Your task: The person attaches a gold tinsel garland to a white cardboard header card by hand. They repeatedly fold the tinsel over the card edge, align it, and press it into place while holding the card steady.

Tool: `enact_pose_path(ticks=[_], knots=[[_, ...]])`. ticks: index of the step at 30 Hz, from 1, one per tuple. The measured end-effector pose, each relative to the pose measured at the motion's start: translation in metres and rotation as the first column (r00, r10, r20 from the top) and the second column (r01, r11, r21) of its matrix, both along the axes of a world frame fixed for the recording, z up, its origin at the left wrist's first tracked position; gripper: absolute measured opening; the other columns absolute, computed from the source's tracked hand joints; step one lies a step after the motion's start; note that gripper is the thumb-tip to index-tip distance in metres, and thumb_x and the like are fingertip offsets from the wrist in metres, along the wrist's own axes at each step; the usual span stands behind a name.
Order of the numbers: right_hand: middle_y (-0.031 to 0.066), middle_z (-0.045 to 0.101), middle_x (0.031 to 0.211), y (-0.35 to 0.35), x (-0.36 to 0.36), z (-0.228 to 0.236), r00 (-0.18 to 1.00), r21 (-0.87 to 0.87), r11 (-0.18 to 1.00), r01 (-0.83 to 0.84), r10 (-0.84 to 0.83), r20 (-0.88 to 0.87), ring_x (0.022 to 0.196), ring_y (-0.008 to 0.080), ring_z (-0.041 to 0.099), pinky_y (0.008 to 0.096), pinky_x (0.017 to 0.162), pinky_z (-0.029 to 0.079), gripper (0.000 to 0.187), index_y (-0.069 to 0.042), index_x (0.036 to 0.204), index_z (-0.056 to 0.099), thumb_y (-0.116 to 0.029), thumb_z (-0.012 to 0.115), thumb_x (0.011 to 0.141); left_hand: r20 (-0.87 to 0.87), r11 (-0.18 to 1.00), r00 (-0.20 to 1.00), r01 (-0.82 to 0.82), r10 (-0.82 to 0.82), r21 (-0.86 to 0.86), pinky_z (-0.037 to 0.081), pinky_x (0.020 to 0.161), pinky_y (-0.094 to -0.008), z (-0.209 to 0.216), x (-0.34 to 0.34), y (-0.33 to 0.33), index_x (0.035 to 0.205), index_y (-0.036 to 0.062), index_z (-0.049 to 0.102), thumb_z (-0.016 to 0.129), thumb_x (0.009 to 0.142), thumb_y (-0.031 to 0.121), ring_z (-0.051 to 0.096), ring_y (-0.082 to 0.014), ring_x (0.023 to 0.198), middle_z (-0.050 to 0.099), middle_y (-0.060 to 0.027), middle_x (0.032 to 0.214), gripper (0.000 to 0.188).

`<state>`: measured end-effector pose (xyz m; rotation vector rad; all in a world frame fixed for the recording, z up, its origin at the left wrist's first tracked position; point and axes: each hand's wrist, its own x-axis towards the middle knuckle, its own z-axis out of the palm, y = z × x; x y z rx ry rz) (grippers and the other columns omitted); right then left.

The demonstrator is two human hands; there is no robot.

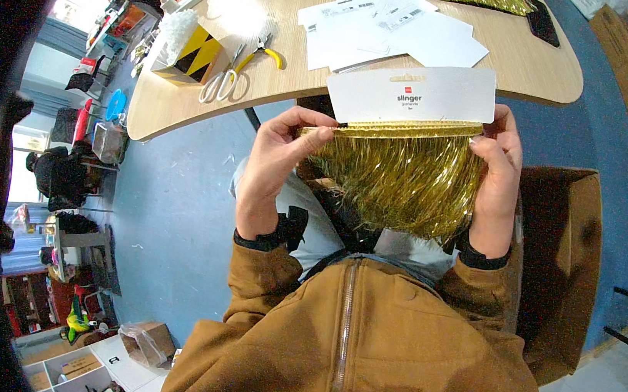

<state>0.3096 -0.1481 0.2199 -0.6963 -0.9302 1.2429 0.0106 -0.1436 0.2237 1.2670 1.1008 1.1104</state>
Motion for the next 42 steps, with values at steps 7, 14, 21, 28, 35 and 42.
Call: enact_pose_path(ticks=[7,14,21,28,35,42], knots=[[0.0077,0.060,0.110,-0.002,-0.004,-0.001,0.999,0.013,1.000,0.003,-0.004,0.048,0.101,0.0148,0.061,0.0309,0.096,0.050,0.034,-0.001,0.117,0.054,-0.009,0.063,0.085,-0.080,0.999,0.996,-0.032,0.031,-0.006,0.047,0.067,-0.0204,0.002,0.008,-0.003,0.096,0.0011,0.075,0.089,0.084,0.020,0.059,-0.0036,0.078,0.069,0.0019,0.086,0.026],[0.0062,0.059,0.108,-0.001,-0.004,-0.005,0.988,0.030,0.997,0.072,-0.075,0.132,0.099,0.0116,0.059,0.0296,0.092,0.049,0.026,0.000,0.112,0.056,-0.004,0.061,0.087,0.010,0.999,0.999,-0.046,0.046,-0.021,0.041,0.066,-0.0204,0.007,0.006,-0.008,0.088,0.0048,0.071,0.086,0.088,0.018,0.055,-0.0035,0.074,0.067,0.0028,0.080,0.019],[0.0066,0.060,0.108,-0.002,-0.006,-0.004,0.992,0.027,0.997,0.069,-0.072,0.102,0.099,0.0122,0.060,0.0296,0.093,0.049,0.026,0.000,0.112,0.055,-0.004,0.061,0.087,0.047,0.999,0.999,-0.016,0.018,-0.035,0.043,0.065,-0.0196,0.003,0.004,-0.004,0.090,0.0036,0.072,0.085,0.088,0.015,0.055,-0.0022,0.074,0.068,0.0042,0.081,0.017],[0.0086,0.062,0.109,-0.002,-0.007,-0.005,0.999,-0.018,0.999,0.034,-0.034,-0.012,0.098,0.0145,0.062,0.0305,0.093,0.052,0.033,0.000,0.119,0.053,-0.006,0.058,0.087,0.127,1.000,0.992,-0.001,0.004,-0.024,0.047,0.072,-0.0205,-0.010,0.008,0.001,0.093,0.0029,0.074,0.083,0.090,0.015,0.059,-0.0041,0.081,0.070,0.0016,0.089,0.016],[0.0096,0.063,0.109,0.004,-0.002,-0.015,0.996,-0.036,0.999,-0.014,0.011,-0.086,0.100,0.0163,0.064,0.0319,0.094,0.053,0.034,0.000,0.120,0.053,-0.007,0.057,0.087,0.330,0.997,0.942,0.071,-0.063,-0.012,0.051,0.081,-0.0242,-0.014,0.015,0.003,0.092,0.0043,0.071,0.080,0.092,0.011,0.063,-0.0075,0.090,0.072,-0.0038,0.101,0.012],[0.0111,0.062,0.112,0.007,-0.001,-0.023,0.987,-0.125,0.992,-0.034,0.014,-0.161,0.101,0.0185,0.065,0.0340,0.095,0.056,0.037,0.001,0.124,0.052,-0.005,0.057,0.088,0.340,0.997,0.939,0.073,-0.060,-0.027,0.050,0.081,-0.0231,-0.019,0.017,0.004,0.092,0.0044,0.069,0.079,0.093,0.009,0.062,-0.0069,0.089,0.072,-0.0037,0.101,0.011]])
